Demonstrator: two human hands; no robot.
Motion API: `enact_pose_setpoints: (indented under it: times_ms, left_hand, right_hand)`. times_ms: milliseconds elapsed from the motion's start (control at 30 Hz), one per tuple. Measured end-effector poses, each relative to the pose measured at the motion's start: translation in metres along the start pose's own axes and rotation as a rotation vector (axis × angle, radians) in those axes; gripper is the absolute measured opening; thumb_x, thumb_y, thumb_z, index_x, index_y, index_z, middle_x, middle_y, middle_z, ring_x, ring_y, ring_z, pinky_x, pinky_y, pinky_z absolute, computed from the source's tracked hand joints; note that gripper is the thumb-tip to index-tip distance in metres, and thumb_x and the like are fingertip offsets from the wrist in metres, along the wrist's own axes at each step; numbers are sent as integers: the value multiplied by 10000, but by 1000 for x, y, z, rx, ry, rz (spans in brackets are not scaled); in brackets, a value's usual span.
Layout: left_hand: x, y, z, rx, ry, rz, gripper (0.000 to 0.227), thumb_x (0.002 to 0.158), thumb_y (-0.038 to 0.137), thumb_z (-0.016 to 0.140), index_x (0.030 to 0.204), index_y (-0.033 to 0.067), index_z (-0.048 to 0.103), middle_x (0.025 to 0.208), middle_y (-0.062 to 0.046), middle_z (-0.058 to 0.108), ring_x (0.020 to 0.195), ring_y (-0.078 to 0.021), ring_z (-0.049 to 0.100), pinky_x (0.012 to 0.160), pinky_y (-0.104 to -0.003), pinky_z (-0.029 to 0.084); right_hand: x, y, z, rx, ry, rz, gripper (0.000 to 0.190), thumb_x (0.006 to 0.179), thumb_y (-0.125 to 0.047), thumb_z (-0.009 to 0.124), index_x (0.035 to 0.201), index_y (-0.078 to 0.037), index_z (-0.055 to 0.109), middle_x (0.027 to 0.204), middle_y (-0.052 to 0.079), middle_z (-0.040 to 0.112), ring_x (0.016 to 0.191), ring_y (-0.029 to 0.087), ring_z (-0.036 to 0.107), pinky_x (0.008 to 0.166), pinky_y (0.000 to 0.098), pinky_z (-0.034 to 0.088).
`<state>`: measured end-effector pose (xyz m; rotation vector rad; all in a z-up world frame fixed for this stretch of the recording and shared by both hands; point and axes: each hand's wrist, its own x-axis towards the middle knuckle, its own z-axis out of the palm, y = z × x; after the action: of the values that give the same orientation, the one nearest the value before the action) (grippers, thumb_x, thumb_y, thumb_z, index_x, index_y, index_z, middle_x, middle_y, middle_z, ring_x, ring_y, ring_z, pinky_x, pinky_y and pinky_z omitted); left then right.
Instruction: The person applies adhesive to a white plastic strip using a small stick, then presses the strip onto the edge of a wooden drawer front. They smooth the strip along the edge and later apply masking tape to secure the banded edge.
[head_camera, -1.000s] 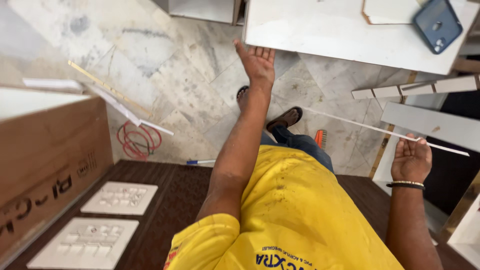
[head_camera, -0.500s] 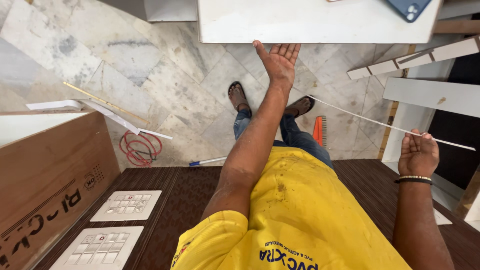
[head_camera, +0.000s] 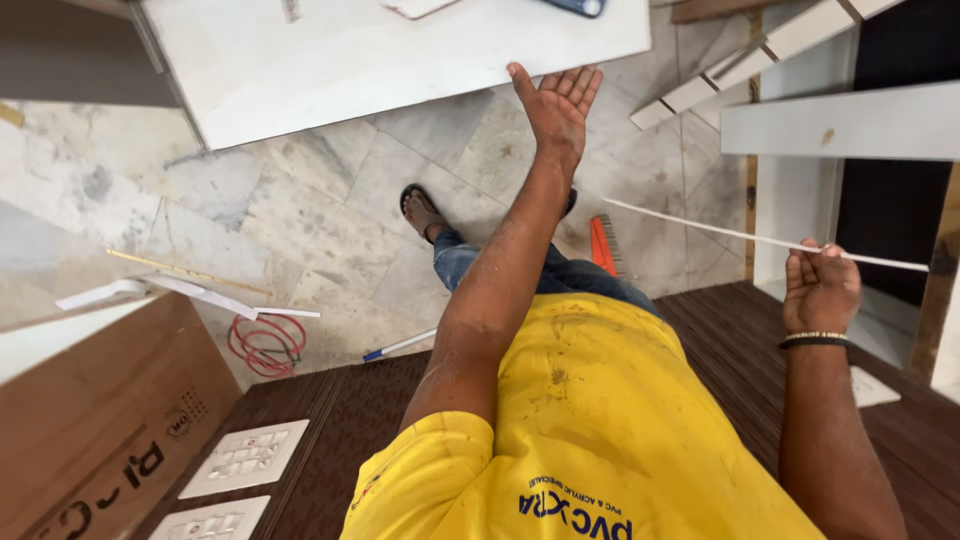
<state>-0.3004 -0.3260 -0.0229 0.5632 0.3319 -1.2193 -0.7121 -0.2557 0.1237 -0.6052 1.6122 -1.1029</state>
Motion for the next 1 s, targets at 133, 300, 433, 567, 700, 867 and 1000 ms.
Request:
enact_pose_setpoints:
  times_ms: [133, 300, 433, 567, 700, 867, 1000]
  left_hand:
    - [-1, -39, 9, 221, -105, -57, 1279, 881, 927, 213, 1488, -188, 369, 1498, -355, 484, 1426, -414, 471, 1217, -475, 355]
    - [-20, -68, 26, 351, -297, -194, 1289, 867, 978, 112, 1502, -81, 481, 1520, -255, 537, 1455, -352, 482, 1259, -446, 309]
    - [-31, -55, 10, 557, -242, -276, 1224, 794, 955, 139, 1545, 34, 427, 1582, -177, 480, 1506, -310, 381, 1252, -473, 216]
    - [-106, 19, -111, 1494, -182, -210, 893, 1029, 714, 267, 1588, 21, 318, 1667, -162, 279, 1559, -321, 235, 1250, -445, 192]
    - [-262, 72, -217, 1408, 310, -812, 835, 1090, 649, 143, 1512, 23, 501, 1528, -192, 547, 1460, -294, 456, 1189, -406, 359]
    - [-260, 59, -206, 652, 83, -613, 1032, 945, 826, 236, 1544, 4, 411, 1590, -160, 465, 1488, -313, 403, 1216, -403, 330]
    - [-141, 78, -138, 774, 195, -269, 1177, 822, 935, 249, 1572, 40, 398, 1606, -146, 438, 1479, -310, 395, 1209, -457, 270]
  right_hand:
    - [7, -14, -30, 55, 73, -13, 74, 1104, -105, 652, 1038, -78, 632, 1050, 99, 750, 918, 177, 748, 825, 276, 662]
    - [24, -11, -49, 130, 130, 41, 60, 1080, -54, 662, 1035, -67, 625, 1040, 102, 754, 903, 184, 751, 810, 270, 660]
    - [40, 2, -58, 194, 106, 48, 68, 1078, -68, 679, 1052, -62, 617, 1049, 103, 747, 899, 184, 740, 822, 278, 658]
    - [59, 23, -66, 268, 69, 88, 134, 1087, -129, 698, 1093, -33, 604, 1047, 110, 739, 903, 192, 737, 864, 303, 664]
    - [73, 37, -51, 277, 60, 101, 200, 1066, -165, 727, 1121, -25, 596, 1060, 118, 750, 917, 199, 737, 890, 325, 657]
    - [91, 44, -31, 260, 18, 177, 202, 1021, -172, 725, 1124, -69, 584, 1055, 96, 750, 944, 185, 740, 901, 317, 656]
    - [110, 44, -17, 303, -79, 129, 222, 1021, -135, 753, 1137, -65, 576, 1074, 55, 710, 1027, 175, 750, 941, 335, 663]
